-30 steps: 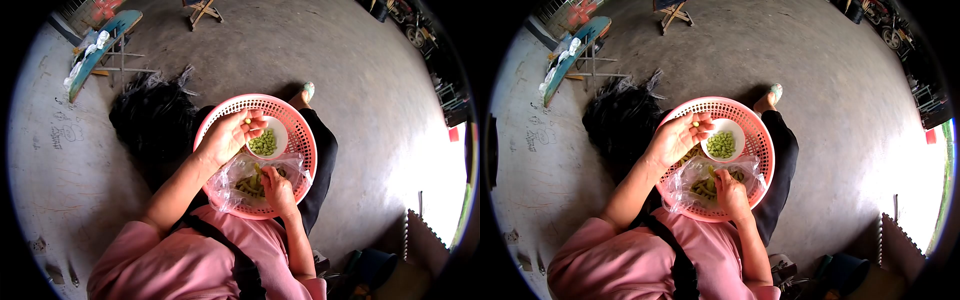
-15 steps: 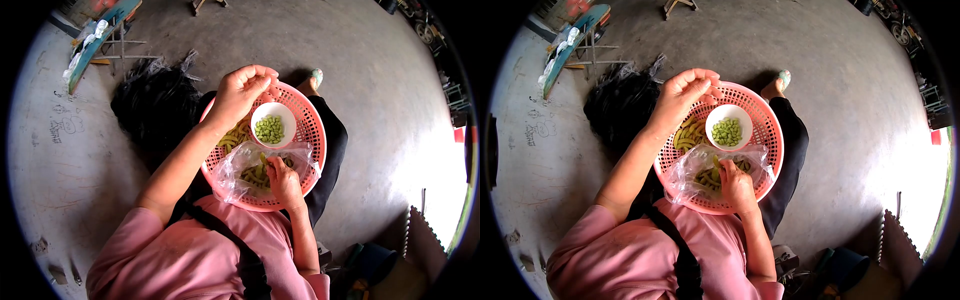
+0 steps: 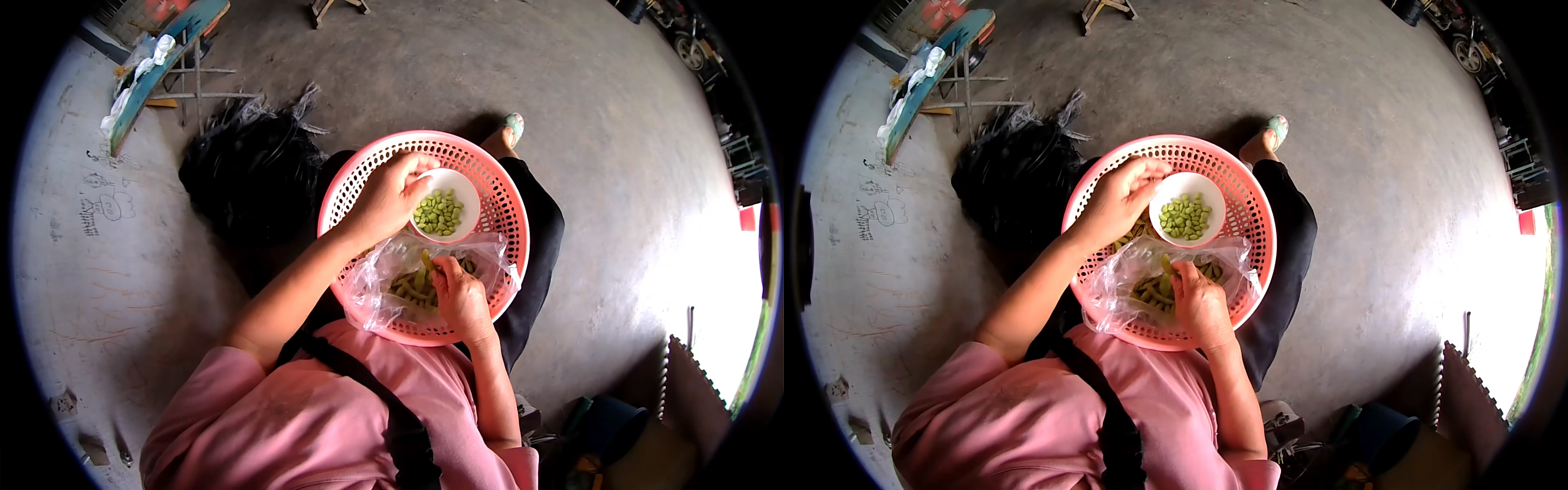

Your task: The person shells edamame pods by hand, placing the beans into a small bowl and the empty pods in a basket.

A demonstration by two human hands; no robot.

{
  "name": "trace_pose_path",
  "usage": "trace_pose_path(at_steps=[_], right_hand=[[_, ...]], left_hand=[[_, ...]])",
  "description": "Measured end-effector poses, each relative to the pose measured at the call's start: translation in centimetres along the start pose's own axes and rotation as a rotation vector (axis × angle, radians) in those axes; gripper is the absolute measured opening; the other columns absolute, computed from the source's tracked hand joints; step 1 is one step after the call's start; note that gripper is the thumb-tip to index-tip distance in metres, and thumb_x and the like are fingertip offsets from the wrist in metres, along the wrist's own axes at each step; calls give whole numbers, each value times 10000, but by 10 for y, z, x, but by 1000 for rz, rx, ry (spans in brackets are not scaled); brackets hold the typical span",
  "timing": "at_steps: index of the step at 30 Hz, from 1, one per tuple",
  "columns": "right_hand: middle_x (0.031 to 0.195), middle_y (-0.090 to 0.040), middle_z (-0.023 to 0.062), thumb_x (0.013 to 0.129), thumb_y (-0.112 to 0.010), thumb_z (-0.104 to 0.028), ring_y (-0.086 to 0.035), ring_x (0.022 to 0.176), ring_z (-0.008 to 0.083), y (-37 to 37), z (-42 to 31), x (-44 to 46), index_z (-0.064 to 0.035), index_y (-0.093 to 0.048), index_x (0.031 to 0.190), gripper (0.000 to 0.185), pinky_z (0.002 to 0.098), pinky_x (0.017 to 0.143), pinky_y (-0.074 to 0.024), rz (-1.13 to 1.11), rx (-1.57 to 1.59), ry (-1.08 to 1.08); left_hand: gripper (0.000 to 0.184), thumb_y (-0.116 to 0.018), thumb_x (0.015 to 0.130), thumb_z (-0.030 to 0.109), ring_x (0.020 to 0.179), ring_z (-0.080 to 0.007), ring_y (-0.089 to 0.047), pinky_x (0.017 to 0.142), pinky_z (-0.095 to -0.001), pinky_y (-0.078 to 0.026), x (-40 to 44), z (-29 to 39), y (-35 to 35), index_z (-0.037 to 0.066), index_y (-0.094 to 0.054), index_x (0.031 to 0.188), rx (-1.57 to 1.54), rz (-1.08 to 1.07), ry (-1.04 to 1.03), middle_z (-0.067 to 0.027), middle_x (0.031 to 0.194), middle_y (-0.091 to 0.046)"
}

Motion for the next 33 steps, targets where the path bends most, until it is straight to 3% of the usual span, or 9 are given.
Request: trace_pose_path(at_steps=[3,4,7,8,14,23,26,30,33], right_hand=[[815,-647,176,886,-559,-37,-647,713,341,5,3,1,-29,-535,1077,193,395,634,-523,34,120,-83],[800,-646,165,889,-553,-27,-650,690,321,7,4,1,-29,-535,1091,203,381,625,-523,43,168,-124],[748,-620,66,904,-529,17,-589,632,122,14,-1,0,-14,-547,1097,196,258,601,-490,134,377,-106],[758,-621,45,906,-530,26,-581,644,100,16,-4,0,-10,-548,1098,196,246,601,-488,118,354,-78],[779,-635,45,916,-534,4,-601,649,97,10,-2,-3,-18,-549,1107,193,244,612,-500,51,355,-63],[739,-618,43,928,-526,-14,-595,616,93,7,0,-4,-12,-538,1065,138,237,585,-499,37,318,-49],[711,-598,38,931,-520,-15,-576,597,90,6,1,-4,-11,-524,1043,112,235,569,-487,13,386,-89],[688,-572,27,936,-497,-6,-548,578,83,6,0,-5,-14,-507,1039,104,234,548,-462,3,399,-79],[669,-567,77,915,-525,-3,-559,563,139,10,-4,-5,-14,-502,997,87,290,545,-473,12,421,-114]], left_hand=[[148,-616,889,97,737,-135,-607,664,-274,-497,-32,-3,-11,-13,-533,942,-78,-43,56,-88,862,-626],[145,-617,892,99,694,-119,-601,623,-263,-492,-45,-5,-18,-13,-530,926,-157,-95,176,-77,841,-620],[110,-569,942,134,620,-55,-559,489,-190,-430,-74,1,-39,30,-534,954,-327,-315,402,-5,814,-580],[135,-564,948,166,611,-55,-555,487,-190,-429,-79,-1,-44,33,-544,958,-316,-348,429,-4,794,-587],[64,-535,910,97,492,-32,-450,417,-182,-338,-92,-11,-50,48,-575,904,-657,-308,728,20,695,-558],[67,-480,879,29,501,-18,-403,437,-171,-320,-98,-17,-56,58,-540,871,-781,-293,771,43,667,-484],[82,-476,876,27,510,-8,-390,450,-169,-324,-93,-6,-54,65,-549,873,-622,-313,694,60,663,-463],[94,-476,874,27,524,-2,-393,459,-164,-324,-94,-10,-55,71,-558,877,-666,-302,693,69,669,-459],[98,-477,877,29,531,-3,-402,459,-161,-321,-96,-9,-56,72,-564,893,-722,-293,713,65,683,-472]])
Point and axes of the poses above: each hand's wrist, its own x-axis towards the middle knuckle, its own y-axis out of the back of the hand, z = x × y, the point moved 5 cm from there along x, towards the middle knuckle
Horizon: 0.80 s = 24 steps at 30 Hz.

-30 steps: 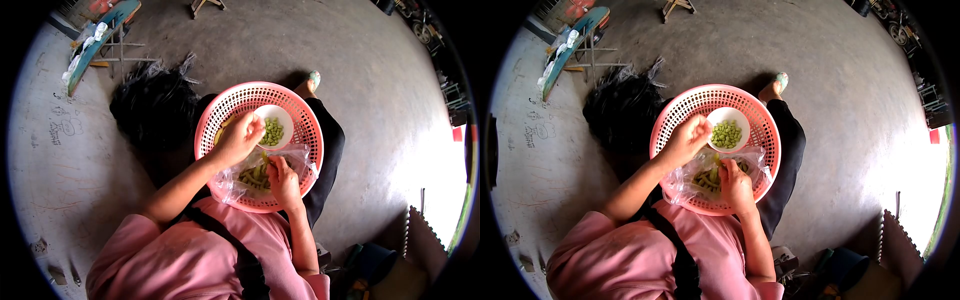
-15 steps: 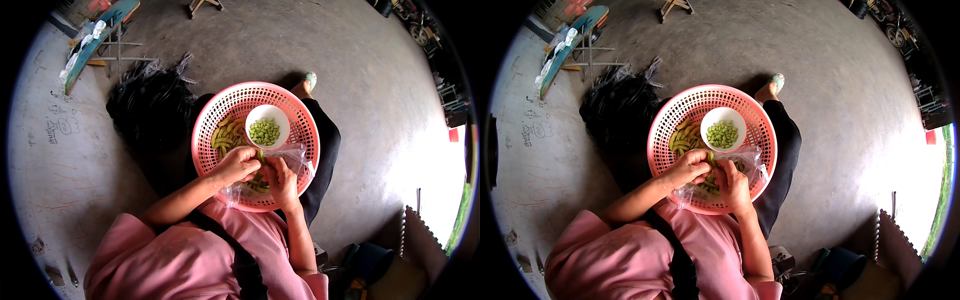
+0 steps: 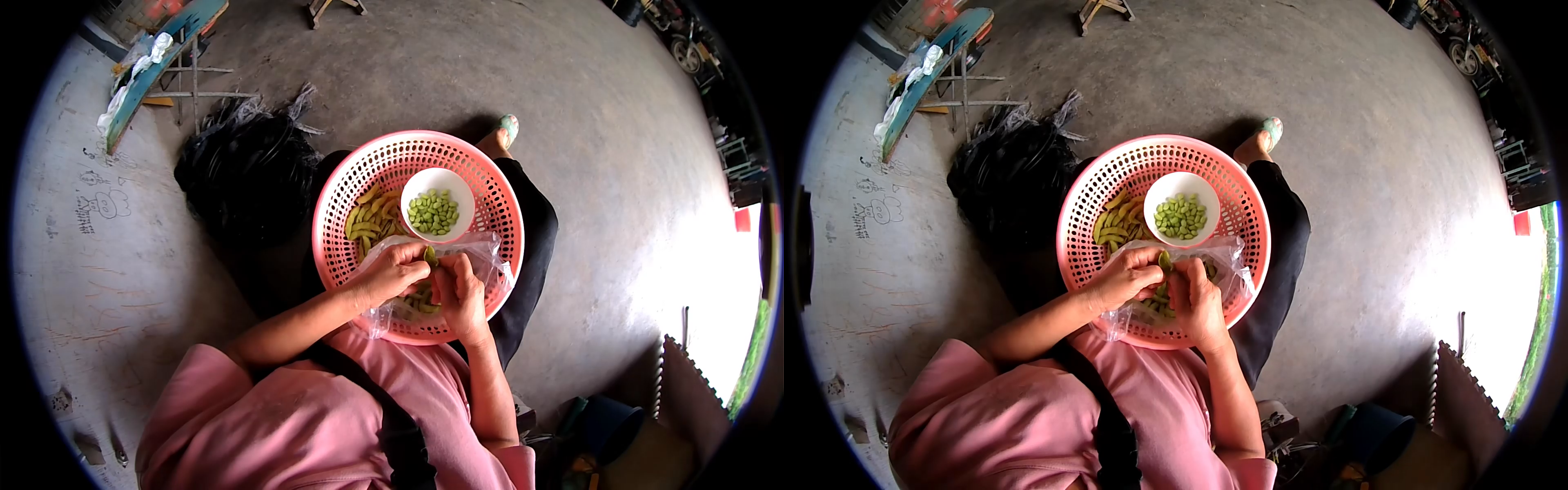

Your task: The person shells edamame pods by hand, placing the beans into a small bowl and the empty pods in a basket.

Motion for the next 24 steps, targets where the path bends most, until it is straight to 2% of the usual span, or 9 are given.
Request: trace_pose_path(at_steps=[3,9,12,14,17,20,24], right_hand=[[674,-554,83,903,-524,22,-528,580,119,3,2,0,-16,-496,985,95,278,560,-463,-19,107,-12],[700,-529,44,903,-532,20,-483,588,95,3,10,2,-17,-492,972,88,239,550,-423,24,115,47],[695,-510,16,929,-521,-10,-467,567,86,5,10,2,-24,-487,974,58,232,529,-415,-4,204,0],[683,-494,10,950,-505,-37,-455,551,80,5,8,2,-30,-479,975,37,238,512,-417,-42,327,-107],[667,-467,1,975,-480,-72,-432,529,70,4,13,2,-37,-467,976,38,243,486,-415,-83,458,-150],[653,-432,-4,984,-470,-90,-397,510,67,4,16,4,-36,-459,978,55,241,479,-418,-112,552,-166],[650,-413,-6,991,-458,-105,-382,502,68,4,18,4,-41,-459,985,64,239,475,-418,-139,635,-183]], left_hand=[[113,-476,881,28,534,-4,-407,461,-161,-322,1,-4,0,68,-572,927,-8,-2,12,58,707,-488],[142,-481,893,33,541,-5,-407,462,-163,-321,2,-9,2,65,-568,1001,19,-34,12,53,735,-496],[147,-487,899,37,546,-6,-412,462,-163,-317,2,-9,1,68,-563,1020,-5,-50,7,56,731,-497],[145,-491,901,38,550,-7,-417,465,-163,-315,1,-10,0,67,-563,1024,-60,-81,-4,60,727,-496],[119,-497,905,44,550,-13,-424,470,-167,-319,-1,-7,-3,66,-559,1004,28,-60,-15,63,714,-490],[48,-512,875,46,505,-13,-421,442,-188,-323,1,-5,-5,55,-551,903,72,-28,-90,56,640,-478],[31,-514,877,46,505,-17,-427,446,-194,-330,-1,-1,-6,46,-539,894,128,-39,-123,50,634,-479]])
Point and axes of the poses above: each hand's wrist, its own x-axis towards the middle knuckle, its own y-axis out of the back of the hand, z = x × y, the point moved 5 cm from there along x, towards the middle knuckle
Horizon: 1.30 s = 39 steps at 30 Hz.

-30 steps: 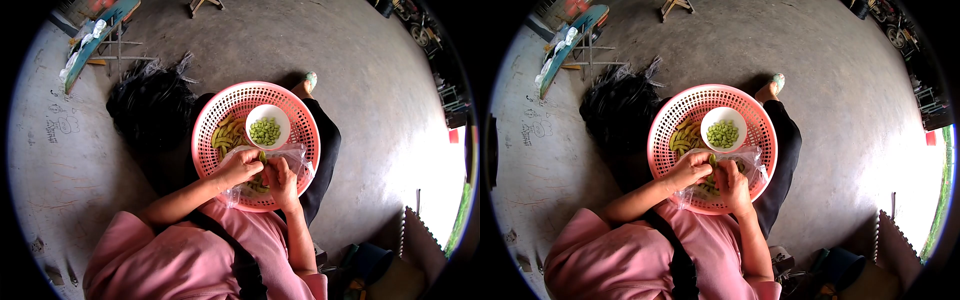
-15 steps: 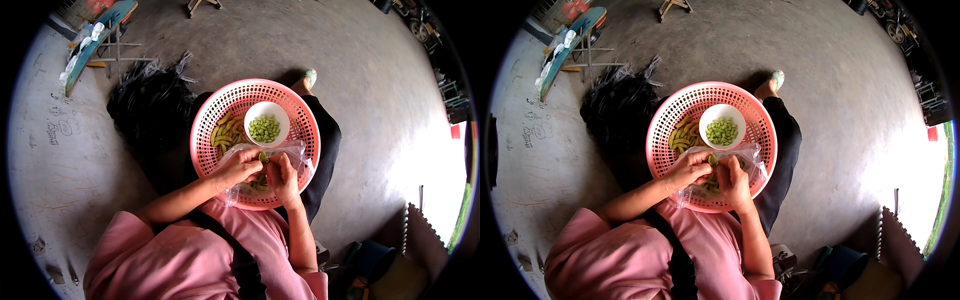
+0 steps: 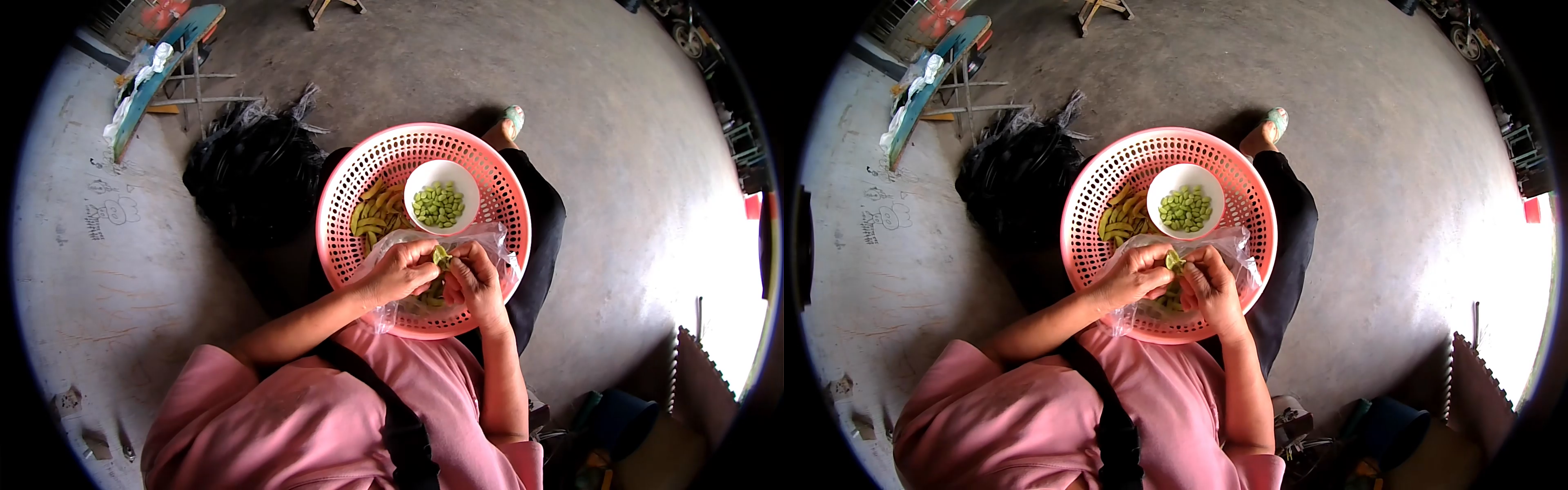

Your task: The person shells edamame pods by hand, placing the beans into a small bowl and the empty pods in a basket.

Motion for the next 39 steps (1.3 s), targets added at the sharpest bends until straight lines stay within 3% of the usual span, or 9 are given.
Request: trace_pose_path(at_steps=[10,14,16,17,18,20,21,25,39], right_hand=[[615,-401,-30,995,-457,-117,-391,474,69,5,0,-1,-57,-473,1012,65,229,451,-389,75,53,-41],[608,-483,23,949,-523,-62,-451,458,119,3,-5,-3,-57,-477,1022,86,279,450,-401,269,-483,259],[623,-530,59,921,-556,-35,-498,468,161,-2,-16,-9,-59,-478,1016,126,306,461,-412,409,-809,416],[649,-560,107,896,-566,-21,-564,517,237,-3,-17,-9,-55,-474,986,133,353,484,-435,421,-891,350],[661,-574,108,900,-566,-32,-575,526,243,-6,-18,-10,-52,-477,994,131,356,493,-443,406,-961,418],[686,-602,110,907,-567,-53,-596,542,256,-14,-17,-10,-45,-484,1010,132,362,510,-461,372,-1099,558],[711,-621,128,907,-546,-53,-619,601,321,-18,-15,-10,-50,-485,1020,128,410,543,-480,322,-1176,528],[704,-620,123,909,-541,-65,-620,594,306,-23,-19,-13,-51,-487,1026,130,405,538,-481,273,-1225,564],[639,-603,99,906,-511,16,-631,547,264,-20,-26,-15,-49,-502,1020,131,337,496,-476,227,-920,547]], left_hand=[[107,-508,899,38,550,-33,-473,472,-186,-359,0,-1,-3,57,-527,1002,-83,-100,24,34,689,-508],[135,-526,891,32,612,-28,-498,508,-174,-380,2,7,5,46,-516,1024,66,90,-19,18,743,-529],[175,-568,875,9,621,-28,-508,543,-177,-420,1,14,16,5,-517,1043,264,318,-393,1,773,-551],[154,-562,892,18,630,-27,-514,535,-182,-422,1,11,17,3,-526,1041,322,313,-400,2,776,-557],[135,-557,908,27,639,-26,-519,528,-188,-425,1,11,16,1,-536,1039,379,309,-409,3,779,-564],[105,-516,945,17,577,-27,-499,507,-185,-419,0,3,5,1,-537,1047,278,140,-204,2,752,-555],[105,-512,965,64,572,-37,-510,502,-188,-422,1,2,1,6,-562,1038,234,99,-218,4,729,-557],[161,-488,994,149,580,-46,-521,510,-196,-426,0,9,2,17,-579,1009,297,33,-186,14,715,-557],[117,-528,962,95,643,-108,-610,563,-232,-516,2,0,2,-10,-565,999,41,-158,-11,-49,804,-617]])
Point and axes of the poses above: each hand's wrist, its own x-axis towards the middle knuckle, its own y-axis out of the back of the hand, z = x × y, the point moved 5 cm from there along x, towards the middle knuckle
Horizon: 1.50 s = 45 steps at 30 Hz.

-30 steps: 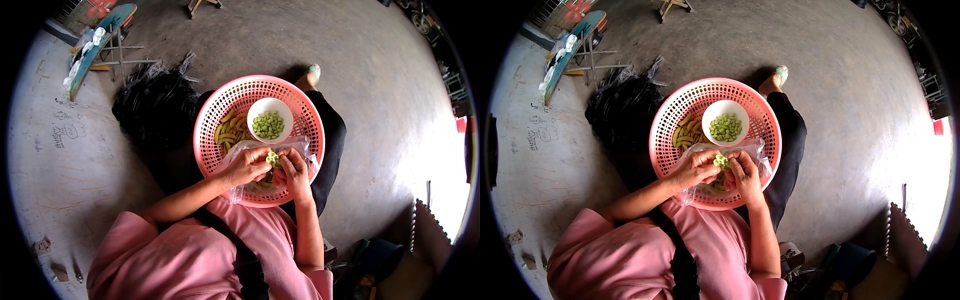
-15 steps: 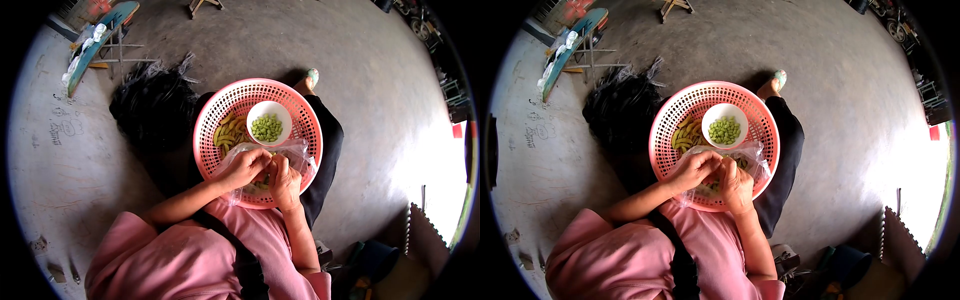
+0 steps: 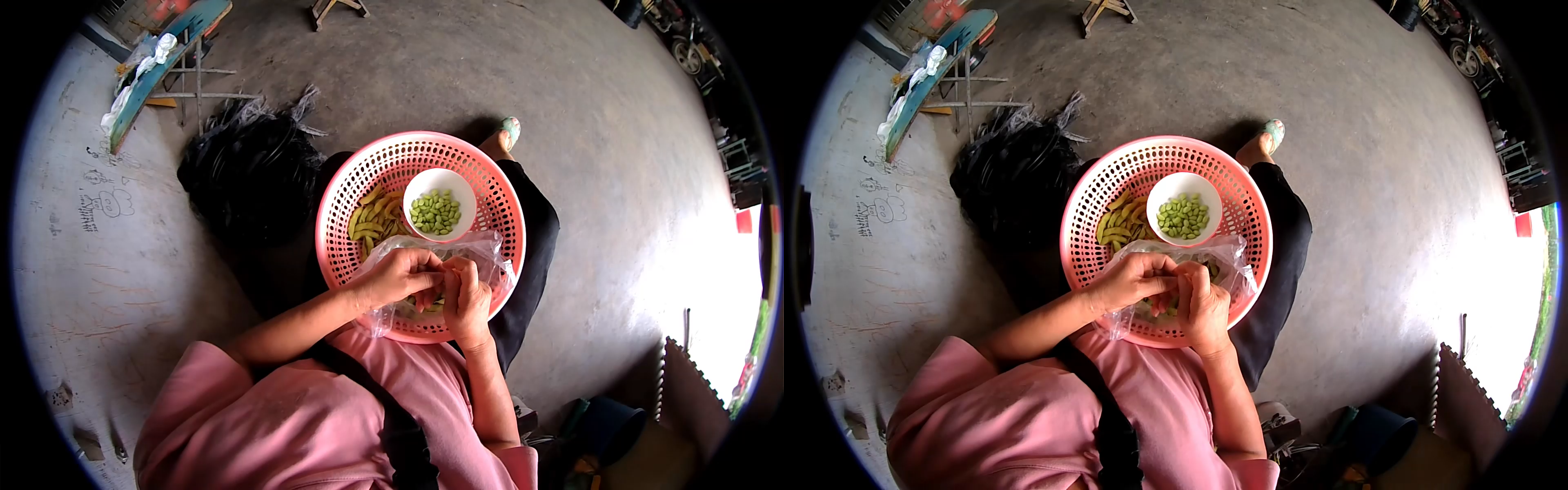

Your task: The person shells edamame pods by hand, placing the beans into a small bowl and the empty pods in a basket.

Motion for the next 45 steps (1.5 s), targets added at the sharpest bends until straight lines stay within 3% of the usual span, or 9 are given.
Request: trace_pose_path(at_steps=[13,16,22,25,31,36,40,43,45], right_hand=[[652,-603,112,885,-533,12,-635,573,280,-5,-5,-1,-54,-517,1052,180,363,523,-488,-60,-79,71],[661,-605,121,878,-545,7,-635,590,297,-7,0,-1,-54,-514,1067,201,377,537,-489,-95,-158,-5],[672,-610,114,876,-558,4,-632,583,264,-10,15,-3,-51,-502,1091,229,355,542,-487,-19,-151,-116],[732,-637,134,867,-566,4,-644,625,284,-3,12,0,-42,-480,1097,250,362,568,-499,2,-4,-214],[786,-650,117,877,-581,1,-652,695,203,2,19,-1,-13,-529,1144,272,318,635,-511,27,72,-234],[803,-654,111,862,-587,17,-658,730,198,-1,23,-3,-15,-557,1089,232,321,644,-515,44,96,-215],[825,-655,148,868,-580,-16,-666,744,271,-4,28,-4,-26,-550,1029,164,367,655,-520,-49,29,-341],[847,-650,181,880,-569,-56,-653,770,347,-10,22,-1,-35,-536,982,109,417,658,-515,-166,-73,-375],[860,-643,196,887,-561,-81,-634,789,390,-16,21,-2,-41,-528,965,94,448,659,-508,-259,-155,-367]], left_hand=[[65,-535,915,7,613,-154,-639,525,-263,-537,0,-7,2,-16,-547,975,43,4,2,-91,791,-629],[67,-516,917,18,596,-165,-638,494,-267,-528,0,-8,3,-15,-532,972,-19,129,46,-96,761,-623],[72,-509,881,29,575,-153,-620,485,-265,-521,-2,-5,5,0,-519,946,-98,224,96,-88,749,-618],[73,-510,859,18,566,-135,-608,485,-254,-514,-3,1,3,8,-527,930,21,184,120,-77,751,-616],[53,-535,846,24,500,-102,-580,422,-238,-485,-1,-8,0,-5,-576,864,80,127,98,-47,680,-600],[136,-565,921,104,468,-76,-552,411,-219,-454,-1,-1,-2,-12,-589,854,36,191,26,-35,653,-591],[182,-544,965,149,480,-58,-526,433,-196,-430,-5,16,0,3,-575,859,235,149,-14,-5,645,-565],[146,-549,960,128,479,-50,-514,429,-195,-420,-2,32,-3,3,-586,894,138,200,-120,4,641,-554],[138,-545,958,108,537,-39,-531,469,-186,-441,5,44,-2,5,-622,1012,165,217,-200,3,687,-565]])
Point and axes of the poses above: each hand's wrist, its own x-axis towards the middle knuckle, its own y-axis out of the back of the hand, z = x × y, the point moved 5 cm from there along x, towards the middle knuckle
